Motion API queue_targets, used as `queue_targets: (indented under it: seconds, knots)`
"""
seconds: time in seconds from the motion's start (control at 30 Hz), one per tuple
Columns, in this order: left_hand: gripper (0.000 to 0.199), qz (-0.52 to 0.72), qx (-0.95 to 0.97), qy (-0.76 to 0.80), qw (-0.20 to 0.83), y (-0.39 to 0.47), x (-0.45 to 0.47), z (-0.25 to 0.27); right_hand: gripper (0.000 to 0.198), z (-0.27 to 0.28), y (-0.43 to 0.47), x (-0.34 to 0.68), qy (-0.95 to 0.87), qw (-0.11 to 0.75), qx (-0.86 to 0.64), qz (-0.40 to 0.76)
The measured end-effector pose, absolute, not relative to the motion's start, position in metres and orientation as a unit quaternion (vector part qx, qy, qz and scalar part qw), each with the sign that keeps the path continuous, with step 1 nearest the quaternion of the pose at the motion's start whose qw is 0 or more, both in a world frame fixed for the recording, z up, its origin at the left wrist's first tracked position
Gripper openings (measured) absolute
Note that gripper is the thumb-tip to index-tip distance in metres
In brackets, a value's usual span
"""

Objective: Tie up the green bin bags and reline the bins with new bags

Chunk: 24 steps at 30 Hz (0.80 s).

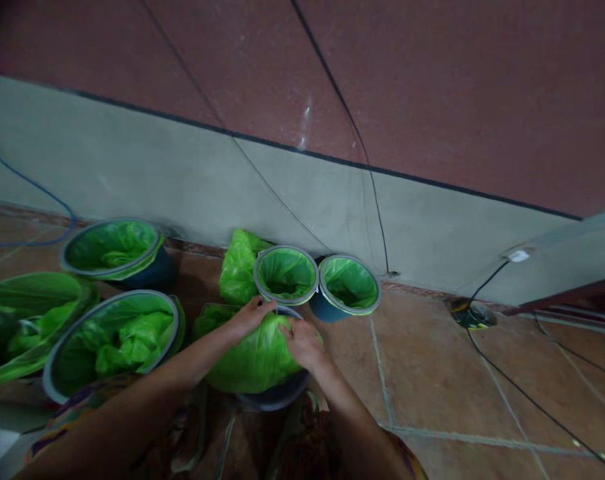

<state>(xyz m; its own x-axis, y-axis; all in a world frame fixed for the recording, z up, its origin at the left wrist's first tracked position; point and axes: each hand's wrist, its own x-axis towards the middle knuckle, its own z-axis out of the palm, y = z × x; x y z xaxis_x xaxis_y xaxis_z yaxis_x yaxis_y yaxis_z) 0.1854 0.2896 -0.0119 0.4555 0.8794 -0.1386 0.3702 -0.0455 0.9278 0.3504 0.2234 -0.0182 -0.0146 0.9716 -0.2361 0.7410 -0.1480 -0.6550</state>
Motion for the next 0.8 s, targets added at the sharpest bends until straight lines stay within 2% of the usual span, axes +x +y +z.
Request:
queue_targets:
  seconds: [0.1,0.23,0.3,0.37,0.43,0.47,0.57,0.63,0.73,0.8]
  knots:
    - [0.047,0.238,0.772,0.418,0.416,0.284,0.182,0.001,0.048,-0.027,0.23,0.358,-0.561,0.249,-0.673,0.412]
    - [0.042,0.149,0.846,0.318,0.401,0.274,0.179,0.006,0.063,-0.028,0.234,0.361,-0.434,0.314,-0.656,0.532]
    - [0.041,0.16,0.841,0.345,0.385,0.272,0.18,-0.001,0.062,-0.023,0.235,0.361,-0.436,0.304,-0.682,0.501]
    - [0.039,0.183,0.823,0.378,0.383,0.273,0.183,-0.01,0.053,-0.014,0.233,0.359,-0.508,0.29,-0.707,0.397]
    - [0.037,0.198,0.796,0.399,0.409,0.276,0.187,-0.017,0.047,-0.002,0.229,0.357,-0.606,0.279,-0.682,0.299]
    - [0.035,0.204,0.781,0.408,0.425,0.278,0.188,-0.018,0.052,0.004,0.226,0.355,-0.65,0.272,-0.652,0.281]
    - [0.029,0.223,0.74,0.42,0.475,0.286,0.191,-0.015,0.079,0.021,0.218,0.348,-0.727,0.221,-0.562,0.327]
    - [0.029,0.222,0.727,0.415,0.499,0.291,0.19,-0.007,0.087,0.026,0.216,0.341,-0.727,0.194,-0.556,0.352]
    - [0.029,0.204,0.729,0.419,0.502,0.296,0.179,0.009,0.077,0.026,0.221,0.33,-0.71,0.179,-0.595,0.331]
    - [0.033,0.202,0.732,0.463,0.457,0.301,0.165,0.023,0.064,0.021,0.228,0.321,-0.7,0.195,-0.604,0.327]
